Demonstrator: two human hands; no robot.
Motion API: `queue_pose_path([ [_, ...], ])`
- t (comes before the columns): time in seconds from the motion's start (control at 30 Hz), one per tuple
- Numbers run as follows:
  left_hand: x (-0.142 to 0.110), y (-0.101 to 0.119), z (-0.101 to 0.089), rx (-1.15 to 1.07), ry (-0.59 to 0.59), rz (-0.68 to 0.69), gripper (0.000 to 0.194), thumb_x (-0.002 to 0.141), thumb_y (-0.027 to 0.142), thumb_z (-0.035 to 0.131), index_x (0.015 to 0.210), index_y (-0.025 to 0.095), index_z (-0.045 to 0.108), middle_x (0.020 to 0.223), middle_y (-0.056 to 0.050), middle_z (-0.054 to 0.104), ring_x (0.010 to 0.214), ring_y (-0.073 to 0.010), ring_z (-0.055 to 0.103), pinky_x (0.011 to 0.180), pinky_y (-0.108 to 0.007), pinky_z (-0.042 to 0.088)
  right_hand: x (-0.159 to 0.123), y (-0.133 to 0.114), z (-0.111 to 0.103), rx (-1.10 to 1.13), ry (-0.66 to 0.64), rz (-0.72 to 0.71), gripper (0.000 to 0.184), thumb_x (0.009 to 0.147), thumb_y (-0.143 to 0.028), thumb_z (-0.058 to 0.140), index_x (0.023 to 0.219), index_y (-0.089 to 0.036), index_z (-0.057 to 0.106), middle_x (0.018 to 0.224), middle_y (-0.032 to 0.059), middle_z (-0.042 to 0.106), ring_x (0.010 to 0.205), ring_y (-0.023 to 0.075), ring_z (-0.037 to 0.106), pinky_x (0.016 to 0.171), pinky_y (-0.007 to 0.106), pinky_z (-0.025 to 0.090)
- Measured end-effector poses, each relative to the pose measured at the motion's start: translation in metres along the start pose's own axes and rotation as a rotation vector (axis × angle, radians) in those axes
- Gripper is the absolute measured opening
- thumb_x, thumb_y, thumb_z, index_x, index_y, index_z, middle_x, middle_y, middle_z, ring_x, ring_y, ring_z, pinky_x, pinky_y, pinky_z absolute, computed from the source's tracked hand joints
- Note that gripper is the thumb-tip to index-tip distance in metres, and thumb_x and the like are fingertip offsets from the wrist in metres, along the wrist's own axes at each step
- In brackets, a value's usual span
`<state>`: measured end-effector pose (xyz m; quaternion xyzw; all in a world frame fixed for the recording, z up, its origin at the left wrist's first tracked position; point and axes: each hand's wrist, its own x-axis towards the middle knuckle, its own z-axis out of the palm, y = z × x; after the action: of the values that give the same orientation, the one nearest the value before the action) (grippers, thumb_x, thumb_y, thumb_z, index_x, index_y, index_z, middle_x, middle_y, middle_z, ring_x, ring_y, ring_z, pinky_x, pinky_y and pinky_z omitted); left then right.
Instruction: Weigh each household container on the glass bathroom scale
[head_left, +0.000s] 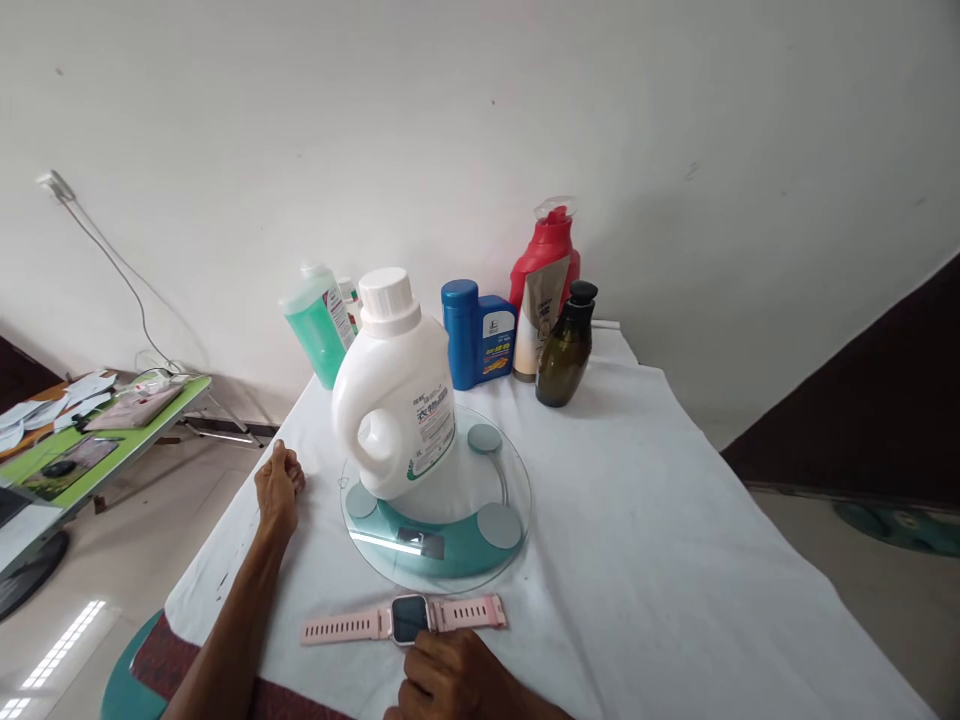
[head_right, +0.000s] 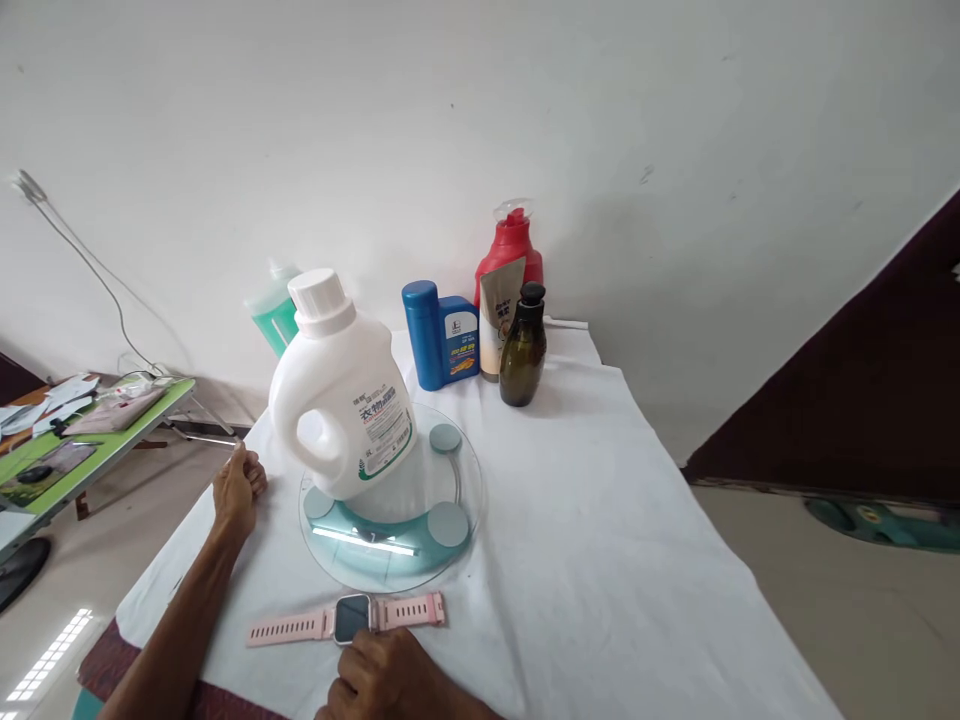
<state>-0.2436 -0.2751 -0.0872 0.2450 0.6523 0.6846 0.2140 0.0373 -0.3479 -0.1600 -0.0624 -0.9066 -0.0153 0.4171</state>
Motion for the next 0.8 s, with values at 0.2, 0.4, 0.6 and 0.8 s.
queue_pose_path([
  [0.2,0.001,-0.001,-0.001,-0.061,0.01,-0.036,0.049,0.072,0.052,0.078,0.062,0.021,0.042,0.053,0.01,0.032,0.043,-0.0048,0.028,0.041,-0.019,0.023,0.001,0.001,0.003,-0.004,0.021,-0.002,0.049,0.094,-0.026,0.065,0.053,-0.02,0.039,0.051,-0.0034,0.043,0.048,0.0116,0.036,0.045,0.031,0.013],
  [0.4,0.0,-0.002,-0.001,-0.007,0.016,-0.016,0.047,0.075,0.053,0.074,0.061,0.021,0.041,0.053,0.009,0.03,0.043,-0.0062,0.028,0.041,-0.021,0.023,-0.001,0.001,0.004,-0.008,-0.013,-0.006,0.053,0.093,-0.03,0.071,0.053,-0.02,0.038,0.05,-0.0041,0.043,0.046,0.0112,0.036,0.044,0.029,0.015],
  [0.6,-0.005,0.005,-0.001,0.092,0.003,0.079,0.049,0.084,0.063,0.064,0.064,0.021,0.047,0.056,0.006,0.037,0.048,-0.0097,0.034,0.046,-0.024,0.032,-0.002,0.001,0.005,0.01,-0.011,0.007,0.049,0.095,-0.028,0.067,0.054,-0.021,0.041,0.051,-0.0033,0.044,0.049,0.0126,0.033,0.044,0.03,0.015],
  [0.8,-0.049,0.071,0.029,0.352,-0.253,0.577,0.055,0.09,0.071,0.054,0.115,0.024,0.069,0.111,-0.008,0.07,0.102,-0.0253,0.065,0.087,-0.035,0.054,-0.001,0.003,0.007,0.024,-0.161,-0.035,0.051,0.096,-0.036,0.066,0.054,-0.02,0.041,0.049,-0.0046,0.045,0.044,0.0114,0.034,0.041,0.027,0.014],
])
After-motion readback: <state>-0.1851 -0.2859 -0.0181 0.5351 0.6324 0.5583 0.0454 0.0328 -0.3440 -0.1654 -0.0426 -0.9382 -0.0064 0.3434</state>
